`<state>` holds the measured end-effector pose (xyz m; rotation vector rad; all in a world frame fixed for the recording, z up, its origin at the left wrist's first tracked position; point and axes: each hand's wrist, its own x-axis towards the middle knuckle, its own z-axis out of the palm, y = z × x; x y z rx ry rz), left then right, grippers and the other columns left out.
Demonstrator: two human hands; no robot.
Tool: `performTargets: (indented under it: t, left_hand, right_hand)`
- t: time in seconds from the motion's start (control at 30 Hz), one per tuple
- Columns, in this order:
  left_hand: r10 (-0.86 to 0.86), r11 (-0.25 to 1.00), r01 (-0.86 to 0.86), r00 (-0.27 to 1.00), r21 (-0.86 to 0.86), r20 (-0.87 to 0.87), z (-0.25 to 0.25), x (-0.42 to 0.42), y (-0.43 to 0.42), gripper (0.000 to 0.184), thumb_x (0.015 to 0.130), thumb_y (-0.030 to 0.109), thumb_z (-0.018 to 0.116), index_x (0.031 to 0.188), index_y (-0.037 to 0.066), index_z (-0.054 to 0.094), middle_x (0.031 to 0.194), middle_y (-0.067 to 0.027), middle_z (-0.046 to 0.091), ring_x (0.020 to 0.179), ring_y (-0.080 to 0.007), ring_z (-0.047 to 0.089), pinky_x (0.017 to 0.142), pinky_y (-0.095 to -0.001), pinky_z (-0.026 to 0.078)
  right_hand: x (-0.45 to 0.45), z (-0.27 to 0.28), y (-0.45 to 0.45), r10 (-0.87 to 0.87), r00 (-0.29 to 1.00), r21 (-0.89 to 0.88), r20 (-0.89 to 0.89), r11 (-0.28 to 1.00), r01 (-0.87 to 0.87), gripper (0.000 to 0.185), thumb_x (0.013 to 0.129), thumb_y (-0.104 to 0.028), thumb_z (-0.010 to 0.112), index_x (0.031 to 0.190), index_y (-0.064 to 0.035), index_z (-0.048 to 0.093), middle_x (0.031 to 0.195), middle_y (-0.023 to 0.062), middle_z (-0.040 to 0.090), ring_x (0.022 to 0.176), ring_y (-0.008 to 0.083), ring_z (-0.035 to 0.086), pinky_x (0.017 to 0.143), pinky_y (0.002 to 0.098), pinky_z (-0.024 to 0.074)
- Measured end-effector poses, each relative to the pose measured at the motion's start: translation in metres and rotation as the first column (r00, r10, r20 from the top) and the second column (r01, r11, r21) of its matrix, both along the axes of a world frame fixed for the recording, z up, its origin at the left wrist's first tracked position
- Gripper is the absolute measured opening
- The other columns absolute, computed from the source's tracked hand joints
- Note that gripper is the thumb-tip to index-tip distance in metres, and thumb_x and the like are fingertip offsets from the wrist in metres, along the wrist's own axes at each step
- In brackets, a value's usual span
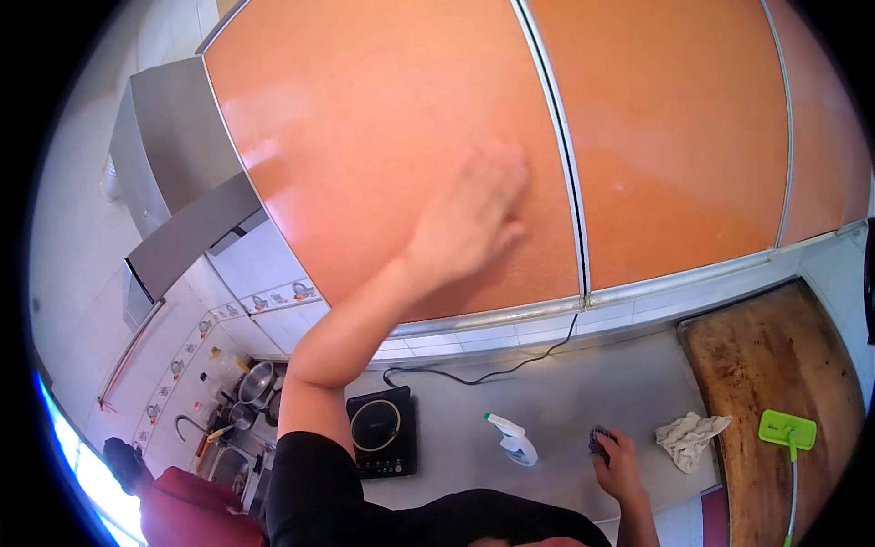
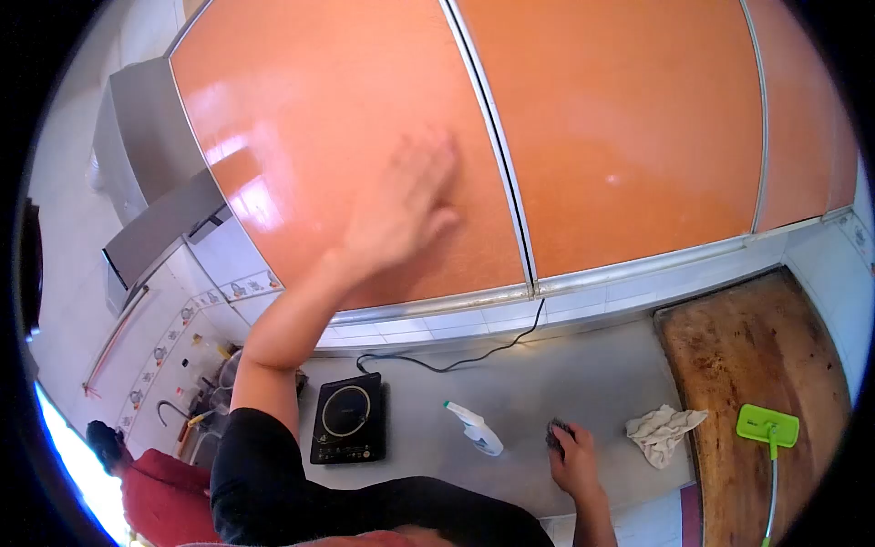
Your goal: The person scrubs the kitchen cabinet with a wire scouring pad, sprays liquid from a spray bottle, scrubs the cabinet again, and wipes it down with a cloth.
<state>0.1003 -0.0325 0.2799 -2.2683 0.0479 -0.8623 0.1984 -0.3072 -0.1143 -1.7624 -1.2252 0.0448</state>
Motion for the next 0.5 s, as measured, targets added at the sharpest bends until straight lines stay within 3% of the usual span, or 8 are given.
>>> performTargets:
  t: [0.07, 0.17, 0.2, 0.27, 0.4, 0.5]
  left_hand:
    - [0.084, 0.994, -0.097, 0.966, 0.042, 0.244, 0.015, -0.014, 0.012, 0.075, 0.086, 0.038, 0.062, 0.143, -0.003, 0.036, 0.153, -0.0203, 0.030, 0.144, -0.0342, 0.022, 0.119, -0.0464, 0.015]
    - [0.099, 0.989, -0.096, 0.995, 0.109, -0.026, -0.007, -0.026, 0.005, 0.071, 0.086, 0.037, 0.062, 0.141, -0.003, 0.039, 0.151, -0.0204, 0.032, 0.143, -0.0334, 0.025, 0.119, -0.0469, 0.015]
    - [-0.036, 0.993, 0.056, 0.982, 0.100, -0.186, -0.027, -0.030, 0.012, 0.068, 0.086, 0.036, 0.062, 0.138, -0.004, 0.044, 0.150, -0.0204, 0.035, 0.143, -0.0313, 0.028, 0.119, -0.0470, 0.015]
    - [-0.105, 0.988, 0.137, 0.939, 0.076, -0.328, -0.055, -0.047, 0.010, 0.062, 0.086, 0.035, 0.063, 0.132, -0.005, 0.050, 0.145, -0.0201, 0.042, 0.141, -0.0305, 0.032, 0.118, -0.0472, 0.018]
    - [-0.347, 0.932, 0.273, 0.865, -0.240, -0.363, -0.110, -0.092, 0.016, 0.047, 0.084, 0.022, 0.065, 0.121, -0.006, 0.059, 0.130, -0.0188, 0.057, 0.128, -0.0328, 0.048, 0.111, -0.0454, 0.034]
    - [-0.417, 0.784, 0.220, 0.879, -0.581, -0.230, -0.155, -0.123, 0.013, 0.042, 0.084, 0.013, 0.067, 0.122, -0.003, 0.058, 0.125, -0.0188, 0.059, 0.119, -0.0331, 0.055, 0.101, -0.0432, 0.044]
  right_hand:
    - [-0.002, 0.015, 0.001, 0.018, 1.000, 0.020, 0.018, 1.000, -0.019, 0.044, 0.073, -0.003, 0.068, 0.117, -0.0018, 0.061, 0.122, 0.0236, 0.053, 0.110, 0.0428, 0.051, 0.095, 0.0477, 0.0435]
    - [0.005, 0.065, 0.019, 0.015, 0.994, 0.118, 0.111, 0.993, -0.028, 0.046, 0.074, -0.003, 0.068, 0.119, -0.0013, 0.058, 0.124, 0.0243, 0.052, 0.112, 0.0438, 0.050, 0.097, 0.0478, 0.0421]
    - [0.008, 0.086, 0.024, 0.014, 0.985, 0.152, 0.174, 0.988, -0.041, 0.047, 0.074, -0.003, 0.067, 0.120, -0.0013, 0.056, 0.125, 0.0246, 0.051, 0.113, 0.0442, 0.049, 0.098, 0.0477, 0.0415]
    - [0.013, 0.141, 0.037, -0.004, 0.959, 0.242, 0.285, 0.968, -0.068, 0.047, 0.074, -0.002, 0.067, 0.119, -0.0026, 0.053, 0.126, 0.0247, 0.050, 0.112, 0.0439, 0.050, 0.097, 0.0480, 0.0419]
    - [0.015, 0.254, 0.064, -0.097, 0.847, 0.349, 0.522, 0.931, -0.108, 0.047, 0.072, 0.003, 0.065, 0.118, -0.0041, 0.054, 0.129, 0.0202, 0.051, 0.107, 0.0414, 0.052, 0.091, 0.0467, 0.0451]
    - [0.023, 0.320, 0.089, -0.280, 0.675, 0.439, 0.683, 0.895, -0.073, 0.048, 0.071, 0.005, 0.065, 0.117, -0.0072, 0.060, 0.130, 0.0142, 0.052, 0.104, 0.0375, 0.053, 0.088, 0.0444, 0.0463]
